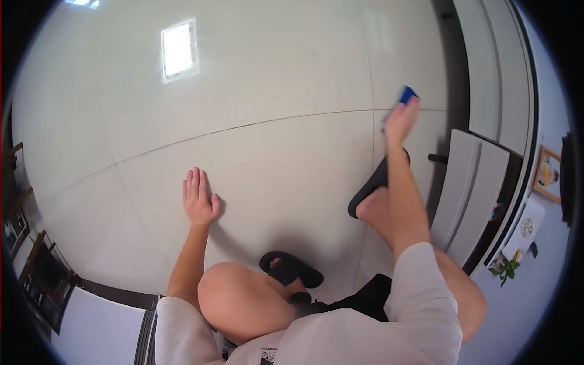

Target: The person wipes the floor by hand with a cloth, then rinses and wrings the cloth in a basin of water before wiping another section of the floor.

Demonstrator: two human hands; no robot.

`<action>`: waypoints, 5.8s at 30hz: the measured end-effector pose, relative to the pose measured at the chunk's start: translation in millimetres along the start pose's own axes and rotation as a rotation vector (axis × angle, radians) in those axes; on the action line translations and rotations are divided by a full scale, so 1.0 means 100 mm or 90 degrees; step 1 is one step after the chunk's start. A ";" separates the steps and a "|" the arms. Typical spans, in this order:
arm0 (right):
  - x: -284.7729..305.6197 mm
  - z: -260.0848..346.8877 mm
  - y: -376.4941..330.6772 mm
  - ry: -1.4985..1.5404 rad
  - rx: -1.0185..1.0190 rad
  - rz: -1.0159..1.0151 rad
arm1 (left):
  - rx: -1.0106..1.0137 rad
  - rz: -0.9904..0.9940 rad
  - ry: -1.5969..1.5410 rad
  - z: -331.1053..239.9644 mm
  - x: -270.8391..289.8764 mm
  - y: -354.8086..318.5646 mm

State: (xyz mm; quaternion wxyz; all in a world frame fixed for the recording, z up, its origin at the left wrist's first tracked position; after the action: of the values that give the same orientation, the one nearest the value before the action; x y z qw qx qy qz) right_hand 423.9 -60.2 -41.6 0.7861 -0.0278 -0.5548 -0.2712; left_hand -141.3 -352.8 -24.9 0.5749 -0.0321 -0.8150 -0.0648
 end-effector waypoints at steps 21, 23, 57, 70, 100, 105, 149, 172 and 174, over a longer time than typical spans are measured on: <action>-0.57 3.24 -1.89 0.115 0.489 0.274 | 0.027 0.003 0.013 0.03 0.10 -0.05; -0.46 3.29 -2.13 0.148 0.487 0.314 | 0.025 0.002 0.013 0.03 0.09 -0.05; -0.47 3.10 -2.35 0.224 0.454 0.312 | 0.028 -0.010 0.013 0.08 0.06 -0.11; -0.26 0.53 -0.36 0.022 -0.013 -0.009 | 0.036 -0.020 0.007 0.05 0.08 -0.06; -1.28 3.47 -1.12 0.181 0.323 0.096 | 0.062 -0.068 -0.049 0.13 0.18 -0.13; -1.01 4.62 -2.63 0.245 0.524 0.326 | 0.068 -0.052 -0.063 0.12 0.18 -0.13; -0.75 3.95 -2.22 0.222 0.662 0.415 | 0.071 -0.109 -0.097 0.10 0.27 -0.20; -0.78 3.58 -3.12 0.147 0.341 0.172 | 0.880 -0.315 0.261 1.46 0.58 -3.19; -0.83 4.09 -3.64 0.175 0.400 0.183 | 0.878 -0.280 0.245 1.48 0.53 -3.20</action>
State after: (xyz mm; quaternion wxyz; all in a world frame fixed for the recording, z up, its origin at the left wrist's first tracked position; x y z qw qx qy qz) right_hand -112.3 -196.5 -51.9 0.8536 0.1741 -0.4904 0.0239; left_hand -337.6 -649.9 -45.6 0.5710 0.5112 -0.5434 0.3425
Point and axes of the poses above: each hand's wrist, its own y-axis towards the middle knuckle, its own x-axis out of the back of the hand, z = x × y, the point moved 3 cm from there along y, towards the middle knuckle, and after that the axes turned 10 degrees about -x, right-handed, at the moved point
